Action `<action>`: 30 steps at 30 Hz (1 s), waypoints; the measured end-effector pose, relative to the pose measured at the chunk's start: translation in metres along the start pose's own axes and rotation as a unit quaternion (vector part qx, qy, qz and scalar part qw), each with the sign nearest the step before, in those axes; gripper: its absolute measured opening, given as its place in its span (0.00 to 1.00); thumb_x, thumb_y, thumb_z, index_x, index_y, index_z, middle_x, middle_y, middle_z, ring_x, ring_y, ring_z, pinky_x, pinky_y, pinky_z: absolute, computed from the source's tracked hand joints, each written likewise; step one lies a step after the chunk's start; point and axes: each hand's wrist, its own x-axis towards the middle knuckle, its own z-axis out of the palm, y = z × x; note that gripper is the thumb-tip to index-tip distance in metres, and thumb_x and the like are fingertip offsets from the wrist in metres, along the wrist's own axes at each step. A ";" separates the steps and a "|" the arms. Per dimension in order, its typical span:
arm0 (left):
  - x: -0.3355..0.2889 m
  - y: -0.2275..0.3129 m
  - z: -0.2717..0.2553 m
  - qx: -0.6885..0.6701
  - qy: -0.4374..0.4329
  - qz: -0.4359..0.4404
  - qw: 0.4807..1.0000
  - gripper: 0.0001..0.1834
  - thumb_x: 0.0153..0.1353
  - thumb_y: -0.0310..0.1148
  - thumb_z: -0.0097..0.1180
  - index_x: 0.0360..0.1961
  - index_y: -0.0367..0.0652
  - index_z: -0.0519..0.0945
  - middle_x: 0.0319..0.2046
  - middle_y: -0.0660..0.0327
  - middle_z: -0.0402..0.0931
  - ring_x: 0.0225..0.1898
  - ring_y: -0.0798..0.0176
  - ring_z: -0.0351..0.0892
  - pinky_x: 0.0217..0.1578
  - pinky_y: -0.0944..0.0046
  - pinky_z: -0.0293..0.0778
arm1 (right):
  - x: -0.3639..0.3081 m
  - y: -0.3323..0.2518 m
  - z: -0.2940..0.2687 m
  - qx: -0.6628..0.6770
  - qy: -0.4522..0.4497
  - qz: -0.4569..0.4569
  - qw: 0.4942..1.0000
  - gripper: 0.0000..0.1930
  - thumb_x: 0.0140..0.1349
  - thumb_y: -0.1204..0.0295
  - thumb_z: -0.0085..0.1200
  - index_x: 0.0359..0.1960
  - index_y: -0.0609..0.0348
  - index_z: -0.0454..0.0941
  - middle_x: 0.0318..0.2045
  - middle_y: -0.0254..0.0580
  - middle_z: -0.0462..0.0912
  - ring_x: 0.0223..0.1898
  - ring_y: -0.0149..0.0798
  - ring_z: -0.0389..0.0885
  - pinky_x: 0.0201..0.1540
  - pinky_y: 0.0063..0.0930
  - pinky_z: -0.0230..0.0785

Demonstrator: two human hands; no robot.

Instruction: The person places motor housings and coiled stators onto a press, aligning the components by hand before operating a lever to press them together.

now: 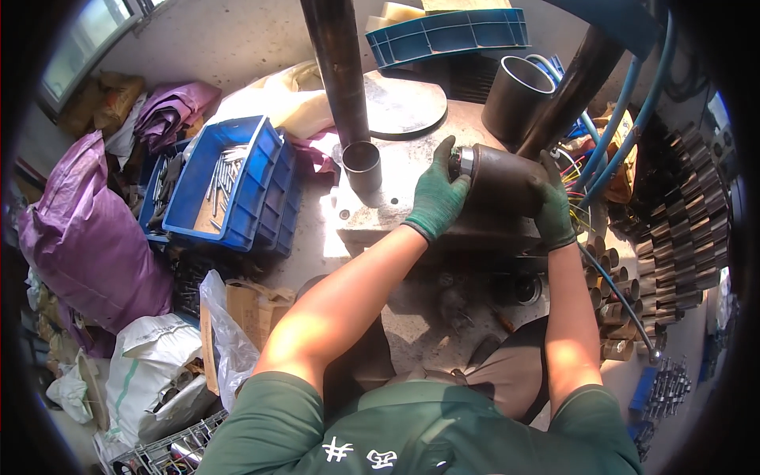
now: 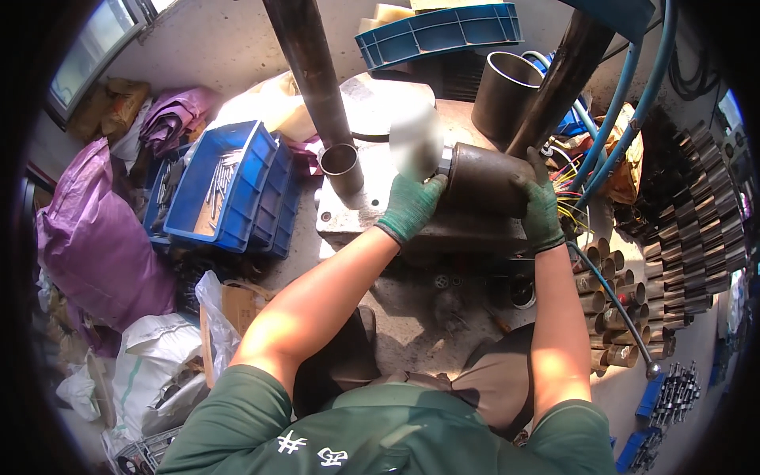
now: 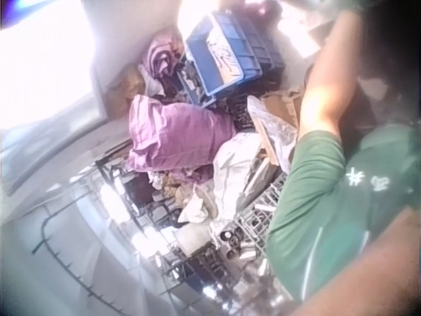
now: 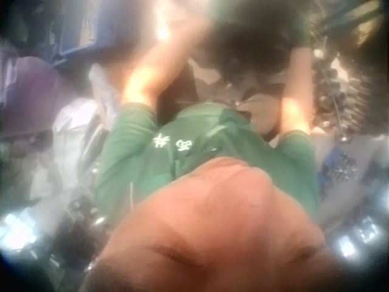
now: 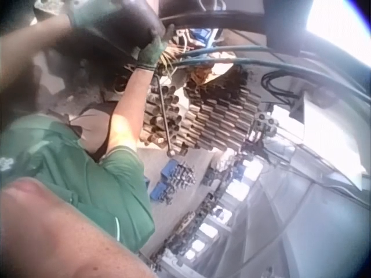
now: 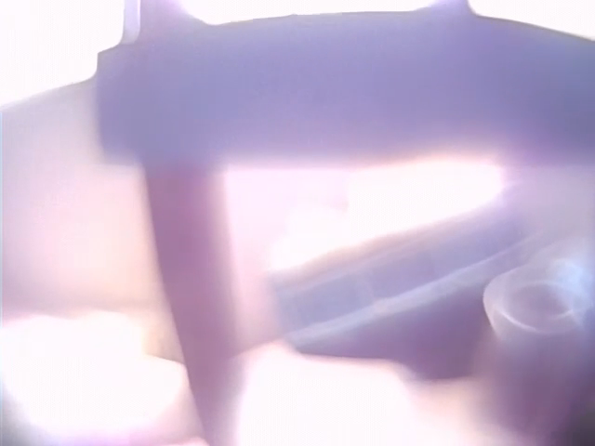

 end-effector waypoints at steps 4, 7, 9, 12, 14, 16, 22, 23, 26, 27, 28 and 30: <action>-0.033 0.009 0.008 -0.067 -0.011 -0.023 0.997 0.47 0.60 0.25 0.61 0.81 0.41 0.55 0.66 0.40 0.74 0.64 0.47 0.79 0.67 0.56 0.73 | -0.002 -0.020 -0.006 0.044 -0.066 0.070 0.994 0.45 0.60 0.66 0.62 0.80 0.59 0.60 0.71 0.49 0.70 0.71 0.43 0.68 0.77 0.37 0.57; -0.039 0.009 0.013 -0.119 -0.021 -0.021 0.992 0.47 0.59 0.19 0.59 0.81 0.40 0.56 0.70 0.43 0.69 0.66 0.52 0.75 0.68 0.57 0.72 | -0.004 -0.032 -0.010 0.079 -0.105 0.120 0.984 0.47 0.60 0.66 0.64 0.82 0.60 0.56 0.69 0.48 0.72 0.70 0.44 0.70 0.76 0.37 0.58; -0.038 0.002 0.017 -0.148 -0.007 -0.005 0.989 0.47 0.60 0.17 0.58 0.80 0.40 0.56 0.66 0.44 0.72 0.62 0.54 0.77 0.65 0.58 0.74 | -0.005 -0.039 -0.007 0.072 -0.106 0.131 0.983 0.48 0.60 0.67 0.64 0.82 0.61 0.56 0.69 0.48 0.71 0.70 0.44 0.70 0.76 0.37 0.58; -0.039 0.000 0.011 -0.201 0.008 -0.027 0.979 0.45 0.60 0.14 0.56 0.80 0.39 0.57 0.57 0.47 0.77 0.54 0.59 0.80 0.58 0.62 0.79 | -0.004 -0.039 -0.009 0.058 -0.109 0.145 0.982 0.49 0.61 0.66 0.68 0.82 0.62 0.55 0.69 0.49 0.73 0.70 0.45 0.70 0.75 0.38 0.59; -0.041 0.004 -0.001 -0.251 0.021 -0.088 0.964 0.44 0.59 0.13 0.55 0.79 0.38 0.59 0.52 0.50 0.80 0.47 0.62 0.82 0.50 0.65 0.81 | -0.006 -0.047 -0.016 -0.019 -0.116 0.148 0.982 0.49 0.61 0.61 0.71 0.80 0.63 0.58 0.68 0.49 0.74 0.70 0.45 0.71 0.75 0.38 0.61; -0.044 0.013 -0.020 -0.320 0.039 -0.161 0.933 0.44 0.57 0.12 0.54 0.77 0.38 0.61 0.50 0.51 0.81 0.44 0.63 0.83 0.45 0.66 0.82 | -0.010 -0.049 -0.019 -0.064 -0.126 0.130 0.981 0.42 0.65 0.58 0.69 0.76 0.65 0.64 0.64 0.48 0.78 0.66 0.44 0.76 0.71 0.37 0.66; -0.061 -0.009 -0.065 -0.328 0.152 -0.190 0.913 0.34 0.62 0.18 0.59 0.71 0.37 0.69 0.50 0.52 0.82 0.47 0.62 0.82 0.48 0.64 0.80 | -0.013 -0.035 -0.021 0.003 -0.117 0.186 0.976 0.30 0.73 0.57 0.63 0.67 0.66 0.74 0.58 0.46 0.84 0.58 0.39 0.82 0.62 0.34 0.76; -0.062 -0.014 -0.073 -0.288 0.163 -0.168 0.929 0.33 0.62 0.19 0.60 0.70 0.37 0.71 0.51 0.53 0.81 0.46 0.62 0.81 0.48 0.63 0.80 | -0.011 -0.032 -0.019 0.023 -0.106 0.184 0.977 0.29 0.73 0.57 0.62 0.67 0.67 0.74 0.58 0.46 0.84 0.58 0.39 0.82 0.62 0.33 0.76; -0.068 -0.024 -0.096 -0.206 0.191 -0.146 0.949 0.31 0.62 0.23 0.60 0.68 0.41 0.74 0.52 0.55 0.77 0.47 0.62 0.79 0.51 0.64 0.79 | -0.005 -0.017 -0.011 0.040 -0.071 0.174 0.981 0.25 0.73 0.59 0.62 0.62 0.69 0.78 0.54 0.47 0.86 0.54 0.39 0.84 0.59 0.33 0.77; -0.071 -0.012 -0.097 -0.240 0.179 -0.172 0.938 0.31 0.62 0.23 0.60 0.68 0.41 0.73 0.53 0.55 0.76 0.48 0.62 0.79 0.52 0.63 0.78 | -0.005 -0.008 -0.013 0.046 -0.034 0.173 0.983 0.24 0.73 0.60 0.62 0.60 0.69 0.80 0.52 0.46 0.87 0.51 0.38 0.85 0.57 0.32 0.78; -0.073 0.001 -0.097 -0.274 0.166 -0.198 0.926 0.31 0.62 0.24 0.60 0.68 0.41 0.73 0.54 0.55 0.75 0.49 0.61 0.78 0.53 0.62 0.78 | -0.004 -0.003 -0.017 0.051 0.003 0.170 0.984 0.22 0.73 0.61 0.63 0.57 0.69 0.81 0.49 0.46 0.88 0.48 0.37 0.85 0.55 0.32 0.79; -0.072 -0.015 -0.102 -0.232 0.190 -0.181 0.937 0.31 0.62 0.22 0.59 0.68 0.43 0.73 0.52 0.54 0.77 0.48 0.60 0.80 0.52 0.61 0.80 | -0.004 -0.011 0.018 -0.018 0.040 0.077 0.996 0.20 0.71 0.63 0.65 0.53 0.69 0.83 0.45 0.44 0.88 0.43 0.34 0.85 0.51 0.30 0.80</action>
